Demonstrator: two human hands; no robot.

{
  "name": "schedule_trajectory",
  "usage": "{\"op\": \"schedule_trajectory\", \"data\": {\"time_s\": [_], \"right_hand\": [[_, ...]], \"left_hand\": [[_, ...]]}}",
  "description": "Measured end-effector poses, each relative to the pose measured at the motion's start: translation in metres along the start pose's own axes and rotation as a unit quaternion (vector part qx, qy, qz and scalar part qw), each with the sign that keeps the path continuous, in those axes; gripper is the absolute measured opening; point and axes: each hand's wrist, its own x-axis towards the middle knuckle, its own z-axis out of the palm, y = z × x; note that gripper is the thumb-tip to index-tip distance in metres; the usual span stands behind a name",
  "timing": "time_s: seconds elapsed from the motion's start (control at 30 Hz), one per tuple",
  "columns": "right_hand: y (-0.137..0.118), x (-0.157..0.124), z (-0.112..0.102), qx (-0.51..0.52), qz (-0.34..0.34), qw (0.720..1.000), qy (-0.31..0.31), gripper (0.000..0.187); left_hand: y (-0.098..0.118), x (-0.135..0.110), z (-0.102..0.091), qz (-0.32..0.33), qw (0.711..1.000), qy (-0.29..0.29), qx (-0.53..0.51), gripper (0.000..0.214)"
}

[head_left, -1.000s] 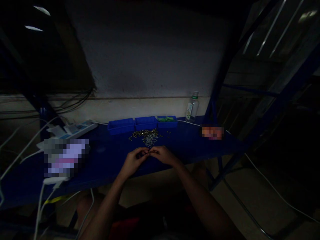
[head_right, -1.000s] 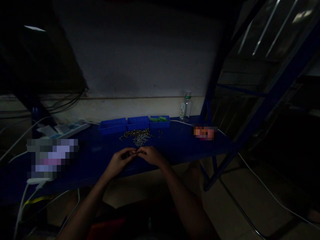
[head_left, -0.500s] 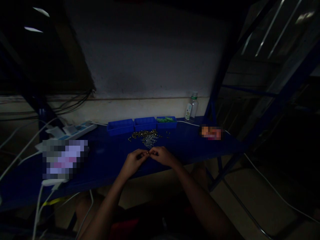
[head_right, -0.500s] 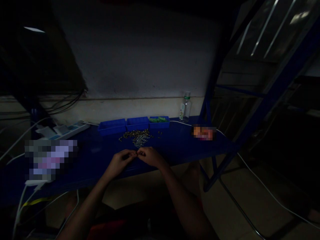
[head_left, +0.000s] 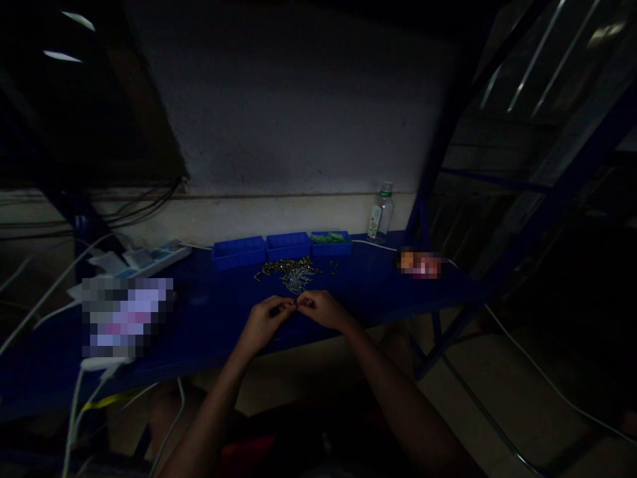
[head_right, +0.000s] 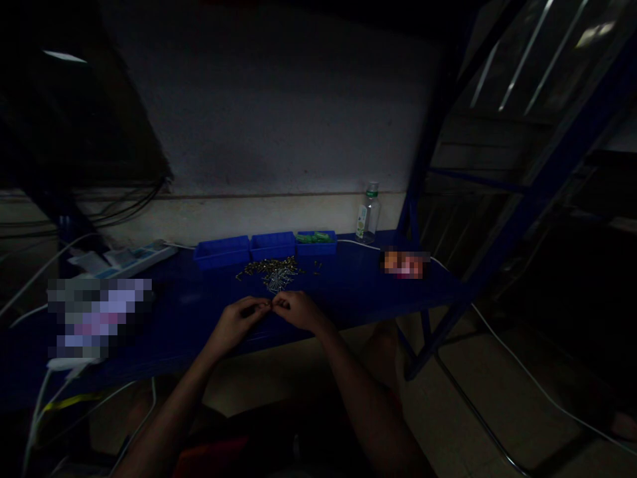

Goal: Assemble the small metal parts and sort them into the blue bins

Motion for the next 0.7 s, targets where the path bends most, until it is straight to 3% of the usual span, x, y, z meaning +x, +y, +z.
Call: {"op": "schedule_trajectory", "data": {"time_s": [0.1,0.4,0.7], "right_hand": [[-0.001,0.001,-0.001,-0.001,0.002,1.0,0.023,0.013],[0.001,-0.001,-0.002,0.031,-0.011,0.999,0.018,0.013],[0.005,0.0,0.002,0.007,-0.008,1.0,0.014,0.012]], "left_hand": [[-0.005,0.002,0.001,-0.013,1.0,0.009,0.012,0.03],[-0.013,0.007,0.004,-0.011,0.998,-0.053,0.042,0.033],[-0.004,0.002,0.001,-0.011,1.0,0.005,0.014,0.03]]}}
